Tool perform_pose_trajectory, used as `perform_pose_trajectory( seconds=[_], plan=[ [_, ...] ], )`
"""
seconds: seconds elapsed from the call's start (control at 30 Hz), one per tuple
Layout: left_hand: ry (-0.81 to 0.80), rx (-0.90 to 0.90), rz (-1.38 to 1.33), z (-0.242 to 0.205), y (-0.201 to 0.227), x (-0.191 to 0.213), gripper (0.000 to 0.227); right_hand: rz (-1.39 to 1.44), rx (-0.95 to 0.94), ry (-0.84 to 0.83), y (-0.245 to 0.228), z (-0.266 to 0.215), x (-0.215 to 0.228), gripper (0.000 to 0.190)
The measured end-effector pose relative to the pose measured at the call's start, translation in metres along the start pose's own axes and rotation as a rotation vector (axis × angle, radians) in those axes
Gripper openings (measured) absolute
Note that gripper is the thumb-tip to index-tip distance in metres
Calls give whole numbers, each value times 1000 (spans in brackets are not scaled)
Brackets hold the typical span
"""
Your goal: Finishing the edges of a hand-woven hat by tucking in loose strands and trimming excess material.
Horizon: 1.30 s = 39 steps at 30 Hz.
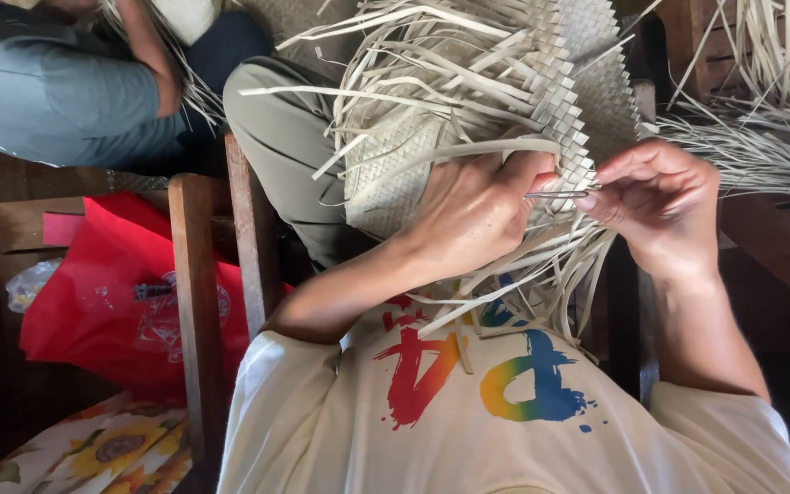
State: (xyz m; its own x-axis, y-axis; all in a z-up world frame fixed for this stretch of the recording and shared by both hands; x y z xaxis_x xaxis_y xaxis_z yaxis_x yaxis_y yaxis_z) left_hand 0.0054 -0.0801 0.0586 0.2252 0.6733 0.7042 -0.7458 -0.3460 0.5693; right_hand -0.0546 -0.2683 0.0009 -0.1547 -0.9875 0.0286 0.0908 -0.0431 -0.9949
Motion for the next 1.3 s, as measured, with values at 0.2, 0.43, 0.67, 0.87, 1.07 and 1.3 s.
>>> perform_pose_trajectory(
  seconds=[0.2, 0.43, 0.67, 0.87, 1.07, 1.3],
  plan=[
    [-10, 7, -50, -4, -3, 1, 23, 68, -43, -29, 13, -2, 5, 26],
    [-172, 82, 159, -14, -8, -11, 39, -68, -58, -19, 11, -7, 3, 27],
    [-88, 22, 313, -26, -7, -10, 45, -64, -60, -36, 8, -8, -1, 27],
    [42, -7, 269, -31, -2, -1, 24, -68, -84, -27, 11, -10, 0, 25],
    [80, 28, 159, -26, -4, 10, 18, -61, -99, -24, 8, -9, 2, 27],
    [36, 149, 17, -14, -6, 23, 18, -163, -120, -65, 10, -17, 4, 24]
  ],
)
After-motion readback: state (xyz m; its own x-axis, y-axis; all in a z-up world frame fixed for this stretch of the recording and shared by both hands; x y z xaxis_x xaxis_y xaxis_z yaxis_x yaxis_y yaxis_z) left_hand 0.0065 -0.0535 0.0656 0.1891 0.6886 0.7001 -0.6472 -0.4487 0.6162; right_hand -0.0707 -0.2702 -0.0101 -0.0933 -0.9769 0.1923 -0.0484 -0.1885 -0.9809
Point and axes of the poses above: each hand's wrist, its own z-axis towards the middle knuckle, its own x-axis out of the back of the hand, y = z × x, the point moved 6 cm from there along z, towards the middle knuckle, and after that the axes turned 1 degree about x, right-handed, at the moved point
